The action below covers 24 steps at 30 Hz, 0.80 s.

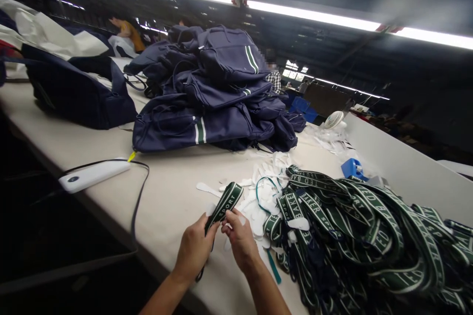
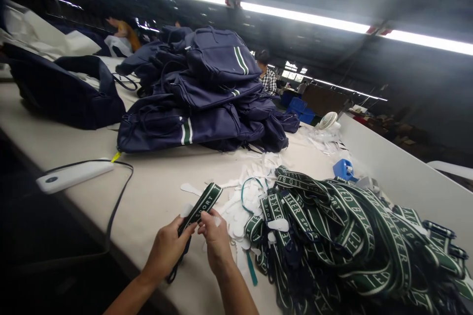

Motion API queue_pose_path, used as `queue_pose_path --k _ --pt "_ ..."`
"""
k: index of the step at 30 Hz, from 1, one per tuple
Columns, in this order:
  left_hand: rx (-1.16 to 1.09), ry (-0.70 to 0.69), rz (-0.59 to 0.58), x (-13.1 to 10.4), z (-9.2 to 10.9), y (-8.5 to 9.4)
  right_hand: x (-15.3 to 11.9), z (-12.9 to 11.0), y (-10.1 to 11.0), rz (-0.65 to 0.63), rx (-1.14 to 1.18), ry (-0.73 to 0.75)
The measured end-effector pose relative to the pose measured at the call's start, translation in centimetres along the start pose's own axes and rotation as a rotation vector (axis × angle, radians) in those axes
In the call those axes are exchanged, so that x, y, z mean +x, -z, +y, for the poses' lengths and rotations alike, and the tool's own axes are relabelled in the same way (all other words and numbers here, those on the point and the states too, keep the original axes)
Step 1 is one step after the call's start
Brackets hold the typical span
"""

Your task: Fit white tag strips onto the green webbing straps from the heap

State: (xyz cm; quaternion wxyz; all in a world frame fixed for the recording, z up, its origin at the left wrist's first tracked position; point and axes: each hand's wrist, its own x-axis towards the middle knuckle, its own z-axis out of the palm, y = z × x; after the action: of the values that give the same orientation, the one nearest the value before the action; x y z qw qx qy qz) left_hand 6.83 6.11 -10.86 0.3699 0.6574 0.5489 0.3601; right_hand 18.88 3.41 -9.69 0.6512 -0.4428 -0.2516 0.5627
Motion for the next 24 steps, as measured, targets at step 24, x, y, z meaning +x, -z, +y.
queue_pose_path --k 24 --pt "-0.619 0.172 -0.109 -0.9 -1.0 0.9 -1.0 5.7 2.4 0.313 -0.434 0.185"
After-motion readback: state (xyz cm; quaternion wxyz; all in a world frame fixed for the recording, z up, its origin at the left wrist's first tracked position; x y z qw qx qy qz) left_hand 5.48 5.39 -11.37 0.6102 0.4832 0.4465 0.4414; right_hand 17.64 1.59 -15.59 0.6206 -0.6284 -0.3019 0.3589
